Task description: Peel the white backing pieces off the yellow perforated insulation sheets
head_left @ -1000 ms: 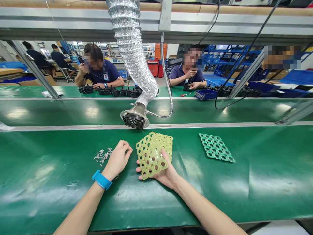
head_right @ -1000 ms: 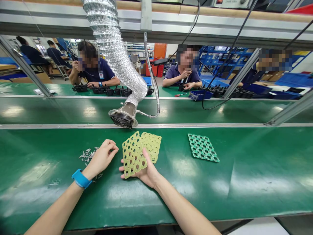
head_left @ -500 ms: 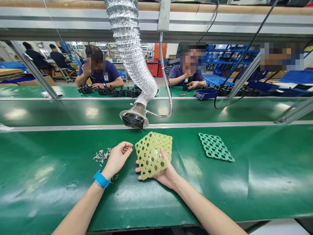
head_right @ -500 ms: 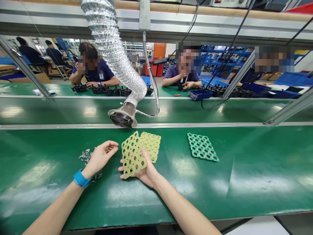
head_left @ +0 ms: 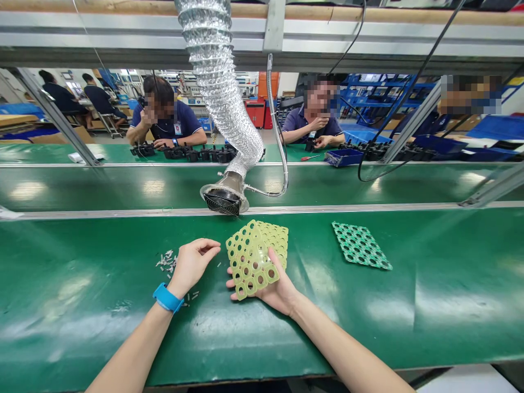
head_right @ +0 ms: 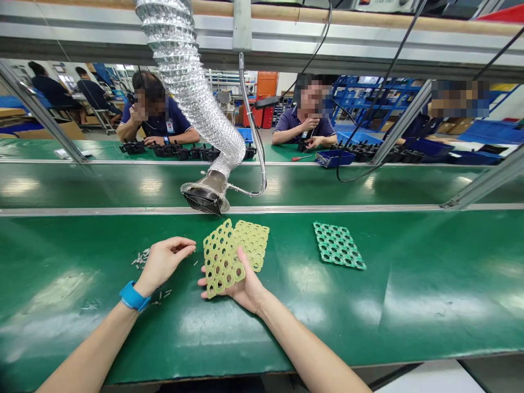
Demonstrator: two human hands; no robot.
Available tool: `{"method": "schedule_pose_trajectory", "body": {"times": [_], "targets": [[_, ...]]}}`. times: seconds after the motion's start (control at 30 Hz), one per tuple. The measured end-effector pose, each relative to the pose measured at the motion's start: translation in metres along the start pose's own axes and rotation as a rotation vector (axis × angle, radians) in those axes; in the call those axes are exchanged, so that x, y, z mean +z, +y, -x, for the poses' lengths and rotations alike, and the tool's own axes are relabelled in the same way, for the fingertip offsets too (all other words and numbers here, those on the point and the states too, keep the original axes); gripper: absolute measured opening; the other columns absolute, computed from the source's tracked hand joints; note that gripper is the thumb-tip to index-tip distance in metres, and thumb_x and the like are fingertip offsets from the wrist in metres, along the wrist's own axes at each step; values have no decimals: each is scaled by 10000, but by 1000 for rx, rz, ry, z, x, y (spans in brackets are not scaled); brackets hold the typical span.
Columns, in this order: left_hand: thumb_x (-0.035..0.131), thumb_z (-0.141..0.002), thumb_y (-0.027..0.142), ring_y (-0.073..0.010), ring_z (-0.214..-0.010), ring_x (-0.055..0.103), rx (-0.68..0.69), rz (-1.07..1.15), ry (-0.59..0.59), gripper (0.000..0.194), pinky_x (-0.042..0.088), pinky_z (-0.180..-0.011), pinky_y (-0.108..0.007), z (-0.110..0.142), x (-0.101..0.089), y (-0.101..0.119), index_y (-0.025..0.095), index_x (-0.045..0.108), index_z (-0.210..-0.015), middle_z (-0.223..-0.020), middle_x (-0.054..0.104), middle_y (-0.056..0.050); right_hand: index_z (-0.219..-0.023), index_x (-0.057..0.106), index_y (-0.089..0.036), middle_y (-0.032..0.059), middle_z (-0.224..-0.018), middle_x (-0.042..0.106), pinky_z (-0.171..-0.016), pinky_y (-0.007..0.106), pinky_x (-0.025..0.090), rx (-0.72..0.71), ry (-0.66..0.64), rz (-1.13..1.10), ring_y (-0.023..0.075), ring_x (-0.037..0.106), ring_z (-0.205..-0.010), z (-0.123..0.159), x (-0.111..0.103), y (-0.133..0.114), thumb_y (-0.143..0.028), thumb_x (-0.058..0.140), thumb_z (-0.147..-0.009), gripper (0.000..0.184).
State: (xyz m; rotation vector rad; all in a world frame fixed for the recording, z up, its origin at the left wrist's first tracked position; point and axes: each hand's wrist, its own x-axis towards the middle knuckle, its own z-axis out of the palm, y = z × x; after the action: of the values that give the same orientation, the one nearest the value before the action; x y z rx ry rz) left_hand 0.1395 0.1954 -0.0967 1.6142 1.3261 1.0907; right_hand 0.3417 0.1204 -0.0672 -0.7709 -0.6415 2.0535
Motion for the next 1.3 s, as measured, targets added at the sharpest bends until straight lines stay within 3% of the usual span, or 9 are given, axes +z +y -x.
{"method": "schedule_pose_trajectory", "body": {"times": [0.33, 0.73, 0.93, 1.07, 1.3], "targets": [[755, -664, 474, -167, -634, 637, -149, 409, -91, 350, 538, -617, -287, 4, 8, 14, 146, 695, -771, -712, 706, -54, -1295, 545, -111, 187, -1190, 619, -879, 555, 446, 30, -34, -13, 336, 633, -988, -1, -1, 2, -768, 389, -829, 821], [801, -653, 456, -139, -628, 618, -235, 597, -184, 373, 523, -614, -264, 6, 4, 20, 135, 658, -778, -722, 682, -56, -1300, 538, -138, 177, -1192, 614, -888, 547, 438, 27, -31, 3, 319, 627, -990, 0, 2, 1, -777, 355, -835, 811], [791, -672, 415, -141, -656, 615, -214, 569, -198, 316, 531, -654, -274, 7, 4, 22, 143, 670, -780, -743, 682, -52, -1307, 536, -128, 176, -1192, 612, -890, 547, 438, 28, -35, -2, 322, 626, -995, 0, 2, 0, -773, 349, -841, 817], [775, -684, 413, -154, -681, 622, -166, 472, -146, 301, 532, -683, -290, 8, 5, 20, 157, 679, -811, -769, 690, -41, -1311, 533, -130, 178, -1196, 612, -891, 548, 438, 27, -38, -10, 327, 626, -1001, 0, 1, 1, -772, 343, -843, 817], [624, -822, 387, -185, -817, 626, 50, 207, -121, 214, 499, -763, -297, 17, 14, 23, 185, 694, -813, -857, 681, -46, -1323, 516, -152, 179, -1192, 619, -878, 553, 444, 24, -50, -3, 333, 633, -1002, 0, 1, 2, -763, 361, -844, 791]]}}
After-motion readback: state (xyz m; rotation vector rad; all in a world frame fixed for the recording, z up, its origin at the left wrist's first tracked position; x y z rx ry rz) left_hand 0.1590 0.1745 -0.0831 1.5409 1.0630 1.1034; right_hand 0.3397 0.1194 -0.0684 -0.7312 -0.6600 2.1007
